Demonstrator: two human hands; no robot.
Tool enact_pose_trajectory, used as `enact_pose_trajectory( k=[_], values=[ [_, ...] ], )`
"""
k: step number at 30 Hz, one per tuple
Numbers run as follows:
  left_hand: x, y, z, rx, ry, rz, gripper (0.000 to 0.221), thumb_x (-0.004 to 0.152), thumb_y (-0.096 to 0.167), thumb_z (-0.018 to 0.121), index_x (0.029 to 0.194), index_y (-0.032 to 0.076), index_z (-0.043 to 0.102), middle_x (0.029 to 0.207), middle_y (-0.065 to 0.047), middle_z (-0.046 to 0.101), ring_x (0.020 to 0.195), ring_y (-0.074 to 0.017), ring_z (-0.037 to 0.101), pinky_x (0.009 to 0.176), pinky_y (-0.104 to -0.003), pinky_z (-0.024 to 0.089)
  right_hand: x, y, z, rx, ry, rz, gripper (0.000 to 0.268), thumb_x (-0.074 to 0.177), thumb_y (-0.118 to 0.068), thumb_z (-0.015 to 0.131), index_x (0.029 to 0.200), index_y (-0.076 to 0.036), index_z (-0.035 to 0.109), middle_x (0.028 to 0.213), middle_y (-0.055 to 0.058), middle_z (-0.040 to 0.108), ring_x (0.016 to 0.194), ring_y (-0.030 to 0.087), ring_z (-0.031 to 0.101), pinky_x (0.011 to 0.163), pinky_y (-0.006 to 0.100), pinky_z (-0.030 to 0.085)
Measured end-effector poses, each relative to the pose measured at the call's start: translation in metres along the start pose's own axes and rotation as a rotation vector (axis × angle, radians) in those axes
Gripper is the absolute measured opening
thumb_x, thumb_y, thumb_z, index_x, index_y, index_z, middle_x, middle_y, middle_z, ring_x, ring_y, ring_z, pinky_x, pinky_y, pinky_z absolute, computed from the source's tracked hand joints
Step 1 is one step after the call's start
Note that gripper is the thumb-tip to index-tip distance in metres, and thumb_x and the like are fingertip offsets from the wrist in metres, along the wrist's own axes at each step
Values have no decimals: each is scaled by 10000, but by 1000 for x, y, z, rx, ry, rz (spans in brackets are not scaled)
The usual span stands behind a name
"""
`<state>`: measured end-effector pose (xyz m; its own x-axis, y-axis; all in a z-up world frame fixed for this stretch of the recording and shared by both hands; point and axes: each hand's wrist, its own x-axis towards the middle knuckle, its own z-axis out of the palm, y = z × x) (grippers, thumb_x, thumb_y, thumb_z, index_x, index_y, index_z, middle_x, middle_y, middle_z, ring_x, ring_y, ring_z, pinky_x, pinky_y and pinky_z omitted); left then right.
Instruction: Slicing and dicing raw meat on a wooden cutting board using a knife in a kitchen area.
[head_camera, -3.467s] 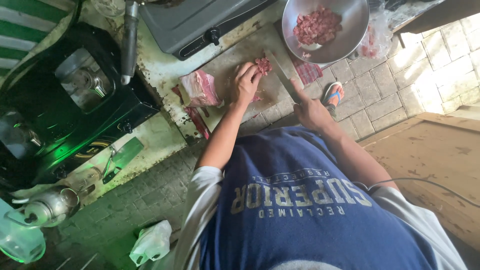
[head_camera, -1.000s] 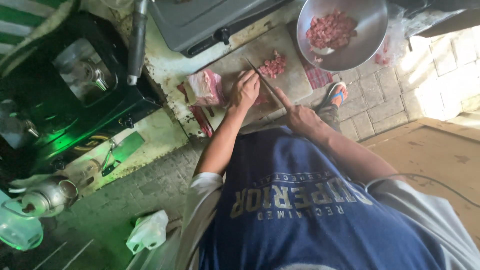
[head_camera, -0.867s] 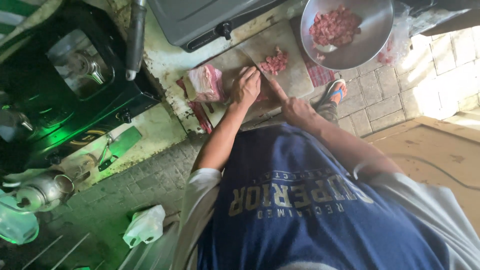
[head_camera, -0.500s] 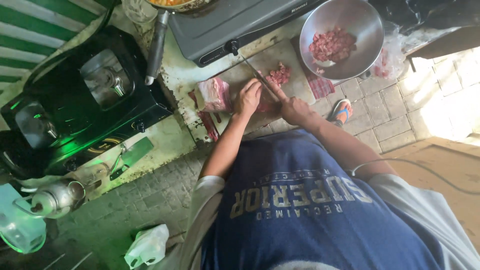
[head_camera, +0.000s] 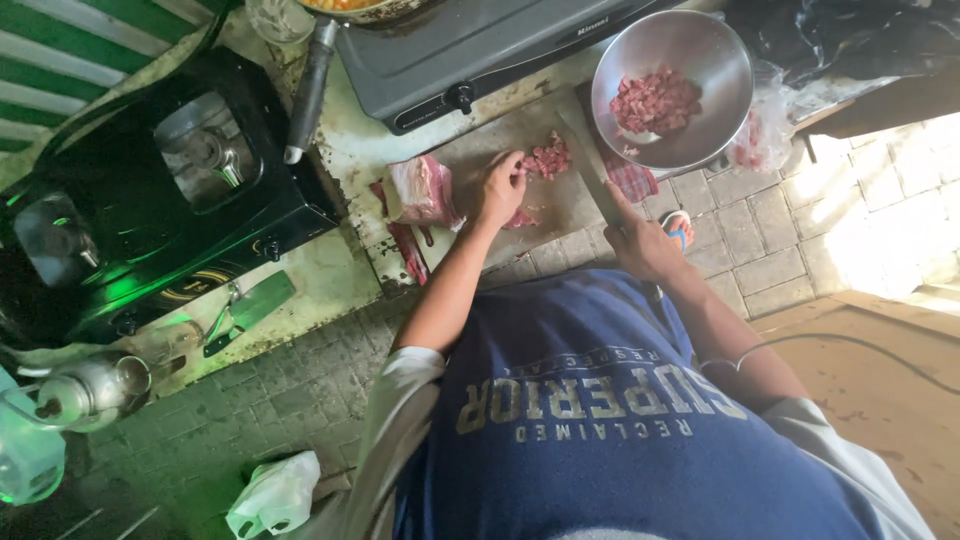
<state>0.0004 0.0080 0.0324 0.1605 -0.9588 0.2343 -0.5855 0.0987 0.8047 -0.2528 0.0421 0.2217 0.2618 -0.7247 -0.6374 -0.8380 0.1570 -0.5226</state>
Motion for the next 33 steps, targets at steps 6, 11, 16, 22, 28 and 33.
enact_pose_trajectory(
  k=[6, 11, 16, 22, 28, 33],
  values=[
    [15, 10, -25, 183, -227, 72, 539, 662, 49, 805, 1166, 88, 617, 1134, -137, 641, 1035, -366, 661, 897, -467, 548, 29, 44, 25, 70, 16, 0, 699, 931, -415, 467, 1565, -457, 176, 1331, 269, 573, 1240, 483, 509, 1134, 602, 272],
    [19, -9, 13, 287, -277, -87, 559, 696, 50, 766, 1231, 57, 602, 1057, -116, 610, 969, -330, 677, 838, -418, 587, 41, 53, 41, 356, -7, -205, 643, 968, -207, 428, 1590, -204, 263, 622, 152, 659, 604, 296, 682, 676, 477, 527],
    [19, 4, 17, 268, -325, -176, 686, 649, 92, 810, 1293, 99, 574, 1089, -98, 594, 1033, -312, 665, 899, -406, 570, 59, 51, 59, 456, -66, -303, 661, 970, -166, 471, 1588, -205, 242, 571, 87, 623, 506, 205, 636, 541, 341, 517],
    [12, -14, 40, 128, -260, -236, 924, 596, 88, 872, 1408, 23, 437, 1207, -261, 600, 1236, -456, 546, 1066, -509, 452, 80, 53, 75, 407, -58, -327, 677, 956, -160, 477, 1585, -198, 228, 587, 108, 631, 535, 240, 663, 554, 374, 536],
    [14, 9, 50, -68, -176, -398, 763, 672, 90, 806, 1353, 64, 462, 1100, -252, 678, 1117, -435, 639, 992, -535, 506, 68, 37, 72, 277, 8, -246, 670, 959, -248, 526, 1579, -290, 274, 712, 188, 668, 722, 331, 700, 707, 486, 539],
    [14, 29, 31, -175, -133, -442, 641, 666, 174, 808, 1262, 148, 577, 908, -94, 758, 949, -285, 733, 891, -440, 547, 34, 13, 48, 212, 77, -241, 687, 929, -252, 544, 1566, -307, 293, 1077, 307, 669, 995, 471, 643, 936, 624, 457]
  ],
)
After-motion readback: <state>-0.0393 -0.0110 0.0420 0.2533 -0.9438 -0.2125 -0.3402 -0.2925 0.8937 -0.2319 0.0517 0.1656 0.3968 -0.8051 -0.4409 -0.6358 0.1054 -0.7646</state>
